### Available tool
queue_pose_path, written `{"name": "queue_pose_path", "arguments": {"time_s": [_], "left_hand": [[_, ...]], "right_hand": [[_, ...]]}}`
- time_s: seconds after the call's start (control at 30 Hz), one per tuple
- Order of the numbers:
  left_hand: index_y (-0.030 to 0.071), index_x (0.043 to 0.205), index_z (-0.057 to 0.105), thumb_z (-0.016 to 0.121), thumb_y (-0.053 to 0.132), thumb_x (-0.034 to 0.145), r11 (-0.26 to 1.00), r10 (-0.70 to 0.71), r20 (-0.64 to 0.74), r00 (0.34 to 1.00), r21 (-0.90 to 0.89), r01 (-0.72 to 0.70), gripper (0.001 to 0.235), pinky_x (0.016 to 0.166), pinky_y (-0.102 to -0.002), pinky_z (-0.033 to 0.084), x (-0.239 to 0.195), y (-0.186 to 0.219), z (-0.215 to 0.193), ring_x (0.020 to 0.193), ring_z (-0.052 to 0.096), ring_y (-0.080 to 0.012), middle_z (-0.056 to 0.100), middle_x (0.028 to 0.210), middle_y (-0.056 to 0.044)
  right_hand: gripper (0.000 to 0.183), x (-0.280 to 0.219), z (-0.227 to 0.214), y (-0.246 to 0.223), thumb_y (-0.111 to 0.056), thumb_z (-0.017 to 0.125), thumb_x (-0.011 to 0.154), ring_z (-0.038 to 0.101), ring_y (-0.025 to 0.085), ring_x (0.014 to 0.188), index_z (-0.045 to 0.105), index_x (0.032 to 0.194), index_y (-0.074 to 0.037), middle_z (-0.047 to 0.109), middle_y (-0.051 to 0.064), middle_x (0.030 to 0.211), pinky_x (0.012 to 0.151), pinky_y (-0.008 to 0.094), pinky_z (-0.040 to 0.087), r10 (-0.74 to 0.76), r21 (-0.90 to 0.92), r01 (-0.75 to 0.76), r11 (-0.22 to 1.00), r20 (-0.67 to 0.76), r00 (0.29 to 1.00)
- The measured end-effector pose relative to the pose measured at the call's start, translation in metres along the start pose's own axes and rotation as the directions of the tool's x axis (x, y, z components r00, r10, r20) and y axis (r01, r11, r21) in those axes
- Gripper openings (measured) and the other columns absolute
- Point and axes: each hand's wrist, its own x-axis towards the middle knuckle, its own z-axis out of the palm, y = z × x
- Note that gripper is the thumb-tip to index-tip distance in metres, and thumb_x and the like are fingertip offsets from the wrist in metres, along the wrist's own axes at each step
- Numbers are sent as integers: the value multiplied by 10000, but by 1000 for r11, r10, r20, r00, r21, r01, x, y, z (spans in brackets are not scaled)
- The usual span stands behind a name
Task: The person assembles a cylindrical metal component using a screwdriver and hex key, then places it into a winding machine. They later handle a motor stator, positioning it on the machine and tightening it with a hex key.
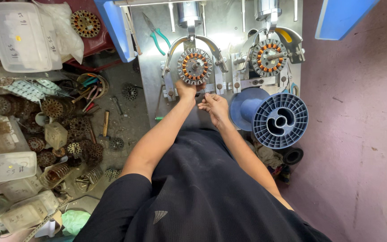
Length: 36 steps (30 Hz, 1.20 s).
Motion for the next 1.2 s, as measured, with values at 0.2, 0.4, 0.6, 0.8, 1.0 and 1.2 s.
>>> {"name": "queue_pose_path", "arguments": {"time_s": [0.2,0.4,0.6,0.8,1.0,1.2], "left_hand": [[-65,926,696,578,-15,944,995,-9,-37,999,-103,5,130,520,-362,611,-1,-1,5,606,729,-239,741,798,-138],[-79,966,694,545,-33,932,965,-84,7,996,-248,83,160,589,-384,651,1,-1,5,649,741,-263,744,871,-144],[-75,982,700,554,-73,909,982,-56,3,998,-181,56,164,589,-380,651,-4,4,8,667,746,-267,747,880,-145],[-81,959,687,554,-74,925,977,-93,-39,995,-196,84,137,548,-372,617,-3,2,9,623,741,-275,738,856,-141],[-71,948,695,547,-71,925,980,-115,-55,992,-171,104,150,546,-364,633,-2,4,11,619,730,-257,739,849,-128],[-84,969,681,551,-72,936,970,-123,-44,991,-217,111,135,551,-374,633,1,0,12,621,732,-274,733,874,-139]], "right_hand": [[224,-7,16,-17,-146,632,1014,701,224,583,617,890,40,658,118,737,500,325,574,-153,-212,141,967,-42,987],[107,-26,27,-18,-124,679,965,693,295,600,705,927,-28,696,158,714,578,405,529,-629,-873,379,308,112,769],[92,-24,24,-16,-111,690,929,675,391,752,669,875,-40,694,166,820,664,477,520,-748,-882,464,-86,365,554],[121,-26,25,-18,-117,695,935,670,388,738,658,861,-27,695,175,811,654,484,523,-733,-882,458,-115,386,560],[252,-36,34,-38,-246,700,926,700,375,633,731,864,-4,691,206,675,631,463,536,-550,-920,279,273,89,830],[398,-25,27,-41,-352,640,987,673,447,672,744,808,-12,675,253,693,620,522,522,-528,-974,224,29,176,831]]}}
